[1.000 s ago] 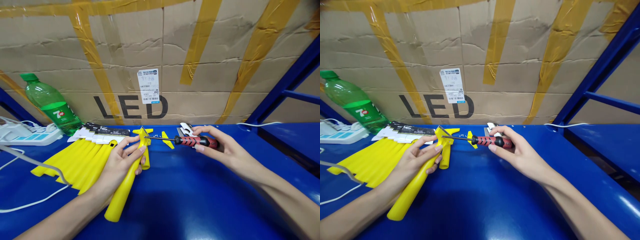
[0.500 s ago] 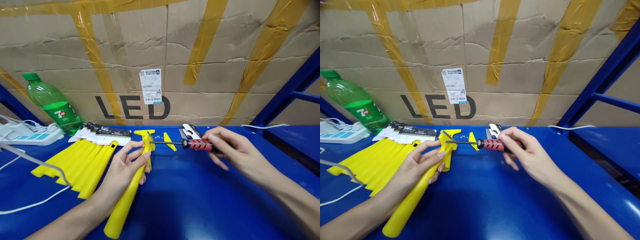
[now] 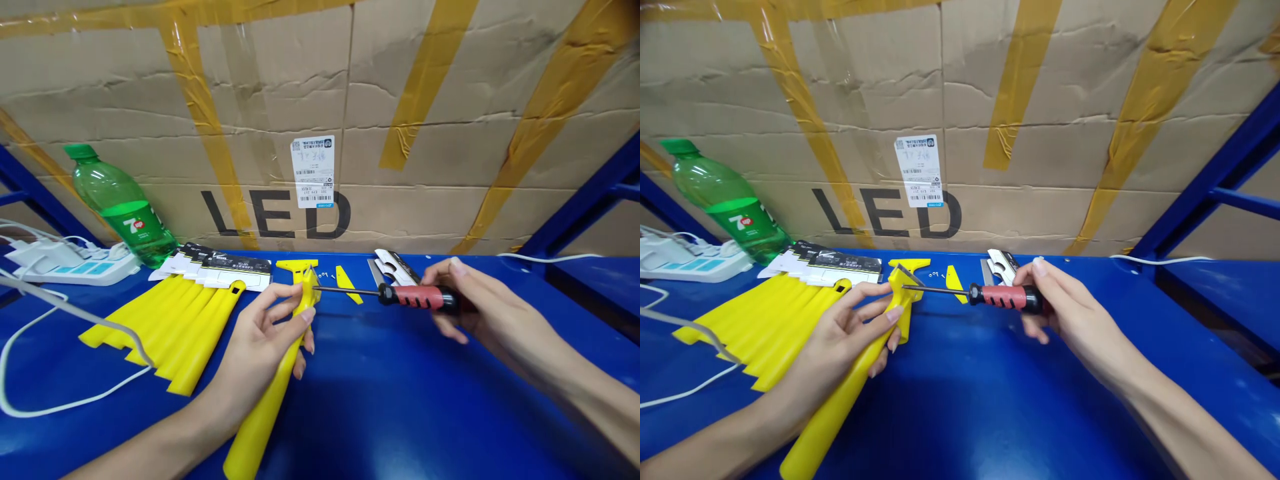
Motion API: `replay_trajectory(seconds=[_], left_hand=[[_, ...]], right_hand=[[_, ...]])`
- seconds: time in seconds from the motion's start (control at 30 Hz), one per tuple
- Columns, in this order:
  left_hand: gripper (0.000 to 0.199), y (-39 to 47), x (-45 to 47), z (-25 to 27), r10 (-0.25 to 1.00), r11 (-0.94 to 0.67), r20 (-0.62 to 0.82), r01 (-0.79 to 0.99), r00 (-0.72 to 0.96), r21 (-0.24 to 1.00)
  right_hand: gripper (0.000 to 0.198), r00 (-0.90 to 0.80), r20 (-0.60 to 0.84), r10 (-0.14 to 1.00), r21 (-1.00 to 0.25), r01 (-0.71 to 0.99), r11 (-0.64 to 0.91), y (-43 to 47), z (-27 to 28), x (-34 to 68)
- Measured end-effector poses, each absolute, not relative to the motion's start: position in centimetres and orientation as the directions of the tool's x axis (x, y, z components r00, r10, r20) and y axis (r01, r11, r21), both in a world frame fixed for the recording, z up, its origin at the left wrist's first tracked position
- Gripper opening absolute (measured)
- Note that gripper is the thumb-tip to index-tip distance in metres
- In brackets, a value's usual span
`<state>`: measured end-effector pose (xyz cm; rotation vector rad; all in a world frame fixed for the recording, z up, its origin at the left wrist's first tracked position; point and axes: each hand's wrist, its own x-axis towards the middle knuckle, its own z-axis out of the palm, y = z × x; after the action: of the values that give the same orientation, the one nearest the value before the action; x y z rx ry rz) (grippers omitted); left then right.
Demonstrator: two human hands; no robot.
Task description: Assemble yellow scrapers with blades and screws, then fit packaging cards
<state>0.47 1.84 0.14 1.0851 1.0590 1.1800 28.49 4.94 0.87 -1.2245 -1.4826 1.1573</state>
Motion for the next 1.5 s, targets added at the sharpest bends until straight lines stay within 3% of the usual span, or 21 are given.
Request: replay_trajectory(seconds=[0.1,0.2,0.3,0.5,0.57,0.7,0.77,0.87,1.13,1.37,1.5], left_hand=[[0.043,1.9,0.3,0.2,0.997,0.057,-0.048,-0.173,0.059,0.983],[0.044,2.1,0.3,0.2,0.996,0.070,-0.060,-0.177,0.062,0.982],[0.045,2.1,0.3,0.2,0.995,0.085,-0.073,-0.175,0.074,0.981],[0.052,2.2,0.3,0.2,0.996,0.084,-0.081,-0.177,0.026,0.981],[0.051,2.2,0.4,0.1,0.997,0.070,-0.064,-0.165,0.042,0.984],[0.045,2.0,0.5,-0.2,0.996,0.077,-0.068,-0.145,0.064,0.986],[0.047,2.1,0.6,-0.2,0.996,0.082,-0.075,-0.148,0.056,0.986],[0.050,2.2,0.5,-0.1,0.996,0.080,-0.074,-0.142,0.047,0.987],[0.044,1.9,0.4,-0.3,0.997,0.035,-0.026,-0.115,0.076,0.993],[0.046,2.1,0.3,-0.3,0.998,0.049,-0.042,-0.125,0.054,0.991],[0.043,2.0,0.5,-0.3,0.996,0.052,-0.044,-0.111,0.075,0.992]], right_hand=[[0.030,-0.261,0.125,0.957,-0.974,0.149,0.168,4.8,1.0,28.5],[0.028,-0.208,0.141,0.968,-0.948,0.252,0.192,4.5,1.1,28.3],[0.041,-0.114,0.110,0.987,-0.943,0.302,0.140,4.4,1.1,28.1],[0.037,-0.243,0.183,0.952,-0.924,0.287,0.251,4.6,1.2,28.3],[0.031,-0.215,0.142,0.966,-0.934,0.295,0.203,4.6,1.3,28.2],[0.042,-0.145,0.089,0.985,-0.950,0.286,0.127,4.6,1.5,28.0],[0.034,-0.188,0.148,0.971,-0.928,0.314,0.202,4.6,1.5,28.2],[0.037,-0.239,0.228,0.944,-0.882,0.359,0.304,4.7,1.5,28.6],[0.034,-0.164,0.114,0.980,-0.931,0.326,0.162,4.2,1.9,28.0],[0.031,-0.225,0.226,0.948,-0.907,0.307,0.289,4.5,1.8,28.7],[0.034,-0.136,0.108,0.985,-0.948,0.283,0.143,4.2,1.8,28.0]])
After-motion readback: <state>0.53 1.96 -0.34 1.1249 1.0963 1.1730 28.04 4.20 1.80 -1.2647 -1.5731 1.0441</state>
